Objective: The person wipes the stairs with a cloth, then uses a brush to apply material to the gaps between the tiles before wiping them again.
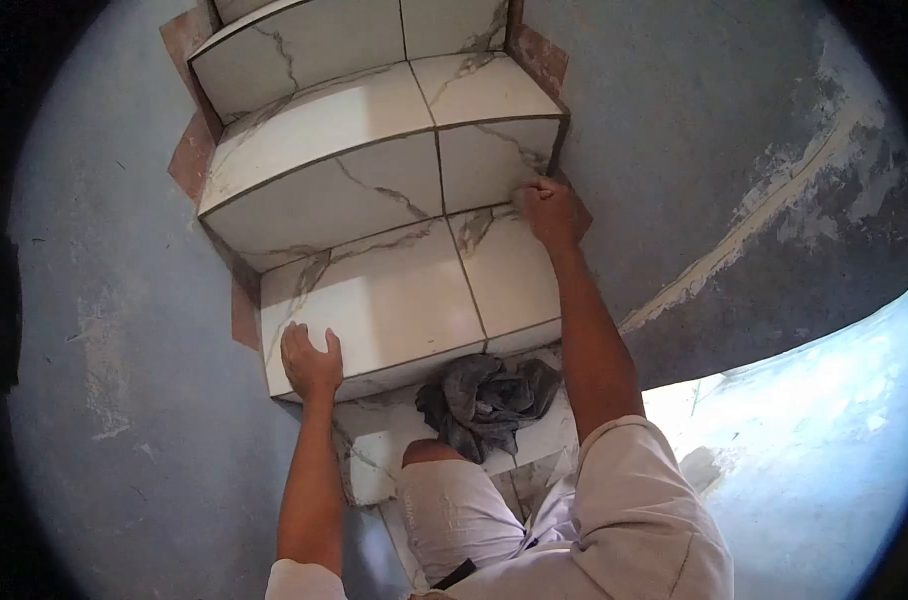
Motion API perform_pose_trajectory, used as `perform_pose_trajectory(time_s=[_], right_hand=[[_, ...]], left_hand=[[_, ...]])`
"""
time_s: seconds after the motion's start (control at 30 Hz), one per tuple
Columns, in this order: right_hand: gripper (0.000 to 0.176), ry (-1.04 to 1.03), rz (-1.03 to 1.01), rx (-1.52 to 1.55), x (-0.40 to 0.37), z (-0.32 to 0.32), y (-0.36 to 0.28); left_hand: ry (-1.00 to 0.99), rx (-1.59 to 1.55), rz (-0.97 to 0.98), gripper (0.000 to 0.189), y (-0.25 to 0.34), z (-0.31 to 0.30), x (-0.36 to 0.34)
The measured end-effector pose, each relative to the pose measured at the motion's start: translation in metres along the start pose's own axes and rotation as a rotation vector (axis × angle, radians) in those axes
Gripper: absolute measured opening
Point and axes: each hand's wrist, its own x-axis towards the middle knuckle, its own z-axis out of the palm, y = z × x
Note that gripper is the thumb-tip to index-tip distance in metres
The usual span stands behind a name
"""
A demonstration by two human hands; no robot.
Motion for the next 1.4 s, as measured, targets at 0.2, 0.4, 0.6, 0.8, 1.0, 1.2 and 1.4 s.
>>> perform_pose_trajectory(time_s=[0.2, 0.4, 0.6, 0.8, 1.0, 1.2, 1.4], right_hand=[[0.021, -0.176, 0.14, 0.474, 0.015, 0.029, -0.001], [0.02, 0.029, 0.069, -0.149, 0.037, -0.031, -0.004], [0.021, -0.209, 0.007, -0.326, 0.026, -0.032, -0.023], [0.026, -0.316, 0.129, -0.848, 0.003, -0.073, -0.046], [0.027, -0.211, 0.022, -0.518, -0.001, -0.057, -0.01], [0.026, -0.389, -0.118, -1.048, -0.133, -0.101, -0.02], [0.024, -0.159, -0.287, -0.778, -0.103, -0.092, -0.037]], left_hand=[[0.011, -0.009, 0.038, 0.044, -0.002, -0.001, 0.004], [0.015, 0.017, 0.034, 0.044, -0.002, 0.002, 0.004], [-0.012, -0.004, 0.011, 0.044, 0.002, -0.003, 0.007], [-0.018, -0.004, 0.02, 0.045, 0.002, -0.003, 0.006], [0.026, 0.012, 0.053, 0.043, -0.001, 0.0, 0.003], [0.037, 0.013, 0.069, 0.042, -0.001, -0.001, 0.001], [0.042, 0.02, 0.063, 0.042, -0.002, 0.001, 0.002]])
